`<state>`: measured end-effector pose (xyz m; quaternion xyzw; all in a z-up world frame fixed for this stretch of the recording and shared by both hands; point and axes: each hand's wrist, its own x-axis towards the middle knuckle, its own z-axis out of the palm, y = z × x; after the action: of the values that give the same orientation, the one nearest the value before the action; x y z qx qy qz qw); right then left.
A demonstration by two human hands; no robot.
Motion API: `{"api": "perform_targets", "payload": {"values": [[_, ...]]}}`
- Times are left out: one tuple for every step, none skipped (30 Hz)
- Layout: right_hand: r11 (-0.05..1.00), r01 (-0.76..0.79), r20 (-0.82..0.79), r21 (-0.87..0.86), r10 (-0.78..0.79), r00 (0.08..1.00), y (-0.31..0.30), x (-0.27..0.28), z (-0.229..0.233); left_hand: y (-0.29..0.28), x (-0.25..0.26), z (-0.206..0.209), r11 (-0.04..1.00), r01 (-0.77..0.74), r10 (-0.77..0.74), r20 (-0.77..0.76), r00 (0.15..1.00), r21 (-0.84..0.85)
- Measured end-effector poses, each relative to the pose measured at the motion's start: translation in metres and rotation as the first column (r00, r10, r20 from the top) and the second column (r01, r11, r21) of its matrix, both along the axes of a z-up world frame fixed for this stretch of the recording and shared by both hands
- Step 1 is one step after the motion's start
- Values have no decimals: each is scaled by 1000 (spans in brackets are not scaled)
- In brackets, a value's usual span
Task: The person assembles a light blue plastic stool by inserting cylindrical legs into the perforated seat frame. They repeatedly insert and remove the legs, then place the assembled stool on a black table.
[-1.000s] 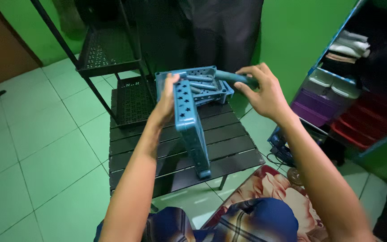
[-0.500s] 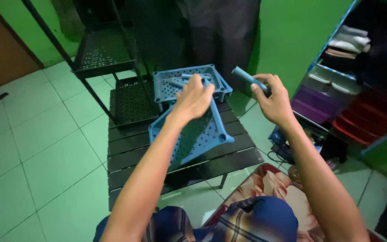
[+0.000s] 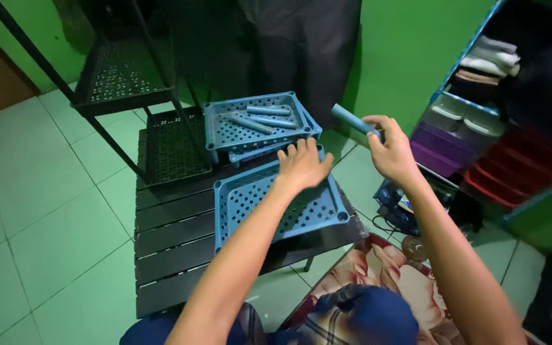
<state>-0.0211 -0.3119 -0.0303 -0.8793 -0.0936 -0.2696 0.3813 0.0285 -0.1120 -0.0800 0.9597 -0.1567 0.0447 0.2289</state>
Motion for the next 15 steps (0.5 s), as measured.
{"api": "perform_targets", "payload": {"values": [[1000, -7, -9, 7, 7, 1000, 1, 4, -2, -2, 1, -6, 1000, -3, 2, 18, 1000, 15], [1000, -13, -17, 15, 14, 1000, 4, 9, -5, -4, 1, -12, 1000, -6, 5, 35, 999, 31], [1000, -20, -25, 23, 21, 999, 7, 15, -7, -5, 2, -17, 999, -10, 7, 53, 999, 46], [999, -38, -13, 15, 38, 999, 12, 21, -10, -6, 4, -21, 999, -10, 7, 57, 998, 45], [998, -55, 0, 6, 55, 998, 18, 28, -13, -7, 5, -26, 999, -9, 7, 61, 998, 43], [997, -75, 12, -2, 75, 997, 24, 35, -15, -6, 7, -31, 999, -12, 9, 65, 998, 42], [994, -106, 61, -16, 107, 992, 32, 44, -18, -7, 7, -35, 999, -11, 8, 71, 997, 30], [989, -142, 111, -30, 144, 983, 43, 54, -20, -7, 8, -39, 1000, -15, 13, 78, 997, 20], [983, -177, 159, -45, 182, 970, 52, 62, -21, -6, 8, -43, 1000, -18, 18, 85, 996, 10], [989, -147, 93, -25, 149, 984, 63, 70, -24, -3, 8, -46, 1000, 16, -17, 109, 994, 15], [993, -117, 24, -9, 117, 993, 75, 79, -26, 0, 7, -48, 999, 50, -52, 133, 990, 20], [996, -86, -45, 6, 86, 995, 84, 87, -29, 5, 6, -50, 996, 84, -87, 155, 984, 27], [995, -104, -39, 4, 104, 994, 93, 95, -31, 11, 4, -50, 994, 80, -92, 181, 979, 73], [993, -120, -31, 1, 120, 992, 101, 104, -33, 18, 3, -48, 990, 77, -100, 209, 973, 118], [991, -137, -23, -2, 137, 990, 108, 111, -36, 26, 0, -46, 984, 72, -110, 235, 966, 163]]}}
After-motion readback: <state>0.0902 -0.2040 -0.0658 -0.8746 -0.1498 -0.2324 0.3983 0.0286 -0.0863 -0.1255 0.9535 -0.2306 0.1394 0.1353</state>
